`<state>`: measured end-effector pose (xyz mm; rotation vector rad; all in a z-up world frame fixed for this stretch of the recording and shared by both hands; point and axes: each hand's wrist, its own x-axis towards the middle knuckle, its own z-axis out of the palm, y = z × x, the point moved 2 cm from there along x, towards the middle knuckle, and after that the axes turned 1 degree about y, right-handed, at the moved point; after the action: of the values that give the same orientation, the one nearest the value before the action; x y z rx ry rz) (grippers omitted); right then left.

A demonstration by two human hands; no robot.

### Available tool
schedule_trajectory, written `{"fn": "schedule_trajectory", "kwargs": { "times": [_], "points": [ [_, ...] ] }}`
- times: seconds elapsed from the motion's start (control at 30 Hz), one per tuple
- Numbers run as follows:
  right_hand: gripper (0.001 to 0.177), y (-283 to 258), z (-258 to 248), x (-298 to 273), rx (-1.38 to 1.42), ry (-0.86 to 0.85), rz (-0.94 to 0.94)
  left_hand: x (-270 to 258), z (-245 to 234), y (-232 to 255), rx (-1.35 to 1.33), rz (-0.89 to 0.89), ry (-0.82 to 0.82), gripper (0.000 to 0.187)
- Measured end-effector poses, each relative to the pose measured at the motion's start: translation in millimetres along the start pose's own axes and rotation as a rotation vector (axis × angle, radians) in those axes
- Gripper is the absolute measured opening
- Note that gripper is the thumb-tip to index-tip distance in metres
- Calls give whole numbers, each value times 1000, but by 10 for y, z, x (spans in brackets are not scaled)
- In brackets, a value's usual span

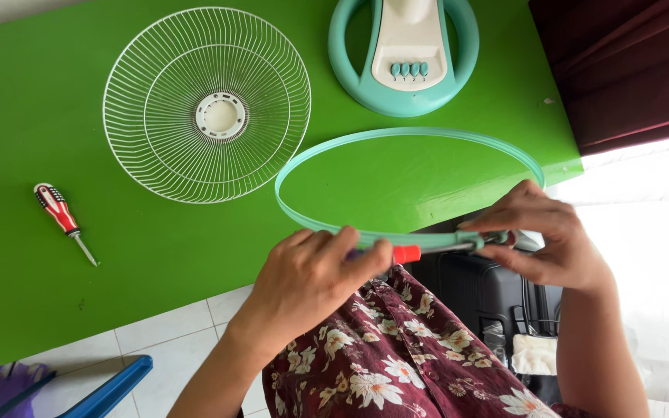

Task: The person disassembles a table fan on a green table. They use a screwdriver to remove screws from the front grille, then detach the grille and the fan blade assembly. The person places the removed parts on the table and continues to unscrew components of the fan blade support ring.

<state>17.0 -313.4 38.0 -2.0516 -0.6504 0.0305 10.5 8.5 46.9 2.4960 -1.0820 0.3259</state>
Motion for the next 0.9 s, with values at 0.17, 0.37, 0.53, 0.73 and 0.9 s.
{"fn": "schedule_trajectory", "kwargs": {
  "times": [0.17, 0.37, 0.53, 0.73, 0.9],
  "points": [
    [27, -37, -37, -56, 17, 27, 20, 68, -41, 59, 33, 4, 119, 43],
    [25, -20, -66, -38, 20, 18, -38, -103, 173, 84, 18, -16, 19, 17],
    [26, -83, -47, -25, -19, -22, -8, -176, 316, 75, -59, -52, -53, 36],
    [28, -100, -59, 2, -63, -9, 12, -105, 71, 110, -50, -57, 168, 29],
    [28, -67, -34, 6, -50, -19, 16, -139, 118, 100, -57, -30, 87, 22]
  ]
}}
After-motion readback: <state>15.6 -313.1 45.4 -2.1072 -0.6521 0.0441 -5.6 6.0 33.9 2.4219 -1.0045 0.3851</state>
